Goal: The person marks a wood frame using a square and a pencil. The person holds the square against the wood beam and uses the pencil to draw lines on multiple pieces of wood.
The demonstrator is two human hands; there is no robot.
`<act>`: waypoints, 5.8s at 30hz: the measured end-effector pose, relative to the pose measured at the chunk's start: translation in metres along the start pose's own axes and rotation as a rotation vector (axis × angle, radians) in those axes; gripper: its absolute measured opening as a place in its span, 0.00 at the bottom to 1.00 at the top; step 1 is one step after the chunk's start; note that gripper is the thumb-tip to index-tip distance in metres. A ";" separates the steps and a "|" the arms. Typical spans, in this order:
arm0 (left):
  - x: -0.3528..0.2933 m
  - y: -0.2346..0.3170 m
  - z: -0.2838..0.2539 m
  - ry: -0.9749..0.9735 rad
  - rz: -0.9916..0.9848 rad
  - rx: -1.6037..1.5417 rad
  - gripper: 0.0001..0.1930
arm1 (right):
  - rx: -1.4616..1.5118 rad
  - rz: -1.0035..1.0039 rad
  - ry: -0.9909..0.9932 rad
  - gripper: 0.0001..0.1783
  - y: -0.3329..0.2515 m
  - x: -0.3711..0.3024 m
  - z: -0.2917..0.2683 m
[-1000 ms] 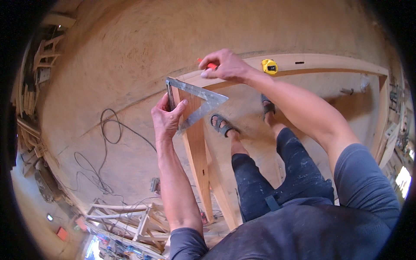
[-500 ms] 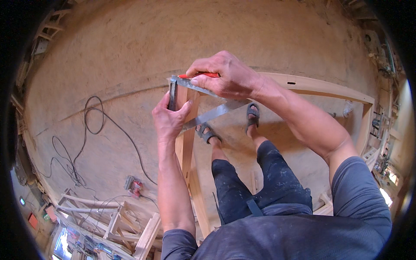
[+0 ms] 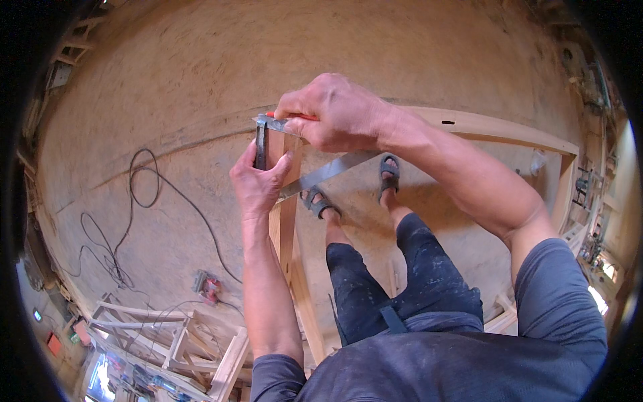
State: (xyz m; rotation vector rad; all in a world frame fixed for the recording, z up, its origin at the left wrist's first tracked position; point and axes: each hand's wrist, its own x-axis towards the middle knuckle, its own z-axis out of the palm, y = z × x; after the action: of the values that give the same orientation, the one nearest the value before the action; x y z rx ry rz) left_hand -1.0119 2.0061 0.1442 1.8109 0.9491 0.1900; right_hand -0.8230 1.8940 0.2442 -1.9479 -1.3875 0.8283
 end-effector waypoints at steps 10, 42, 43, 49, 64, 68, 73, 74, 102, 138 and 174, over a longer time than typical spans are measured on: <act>-0.001 -0.014 0.002 -0.016 -0.021 -0.128 0.17 | -0.279 0.067 0.073 0.08 -0.033 -0.064 -0.019; -0.052 0.006 0.038 0.334 0.280 0.292 0.16 | 0.420 0.386 0.245 0.20 0.054 -0.081 0.040; -0.059 0.010 0.046 0.359 0.312 0.360 0.16 | 0.561 0.436 0.183 0.20 0.061 -0.075 0.041; -0.060 -0.006 0.073 0.444 0.202 0.352 0.09 | 1.057 0.577 0.035 0.23 0.084 -0.041 0.057; -0.180 -0.088 0.030 -0.003 -0.326 -0.151 0.05 | 0.385 0.404 -0.119 0.13 0.087 -0.055 0.143; -0.147 -0.063 -0.026 -0.129 -0.390 -0.288 0.07 | 0.278 0.419 -0.185 0.12 0.001 -0.075 0.141; -0.127 -0.080 -0.045 -0.169 -0.285 -0.493 0.21 | 0.230 0.507 -0.248 0.12 -0.033 -0.060 0.139; -0.119 -0.083 -0.049 -0.180 -0.244 -0.617 0.23 | 0.221 0.498 -0.212 0.12 -0.027 -0.056 0.139; 0.118 -0.625 -0.051 0.320 -0.643 0.556 0.50 | 0.476 0.577 0.596 0.13 0.177 0.082 0.165; -0.136 -0.090 -0.284 -0.757 -0.589 -1.211 0.35 | 1.528 0.423 0.367 0.13 -0.225 0.034 0.112; -0.353 -0.004 -0.198 -0.532 -0.190 -0.584 0.32 | 0.414 0.115 1.010 0.22 -0.354 -0.212 0.061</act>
State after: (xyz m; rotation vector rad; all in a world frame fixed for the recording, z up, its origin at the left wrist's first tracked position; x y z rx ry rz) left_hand -1.3565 1.9097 0.3324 1.1371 0.5935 -0.1240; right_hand -1.1302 1.7955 0.5086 -1.7045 -0.4578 0.0763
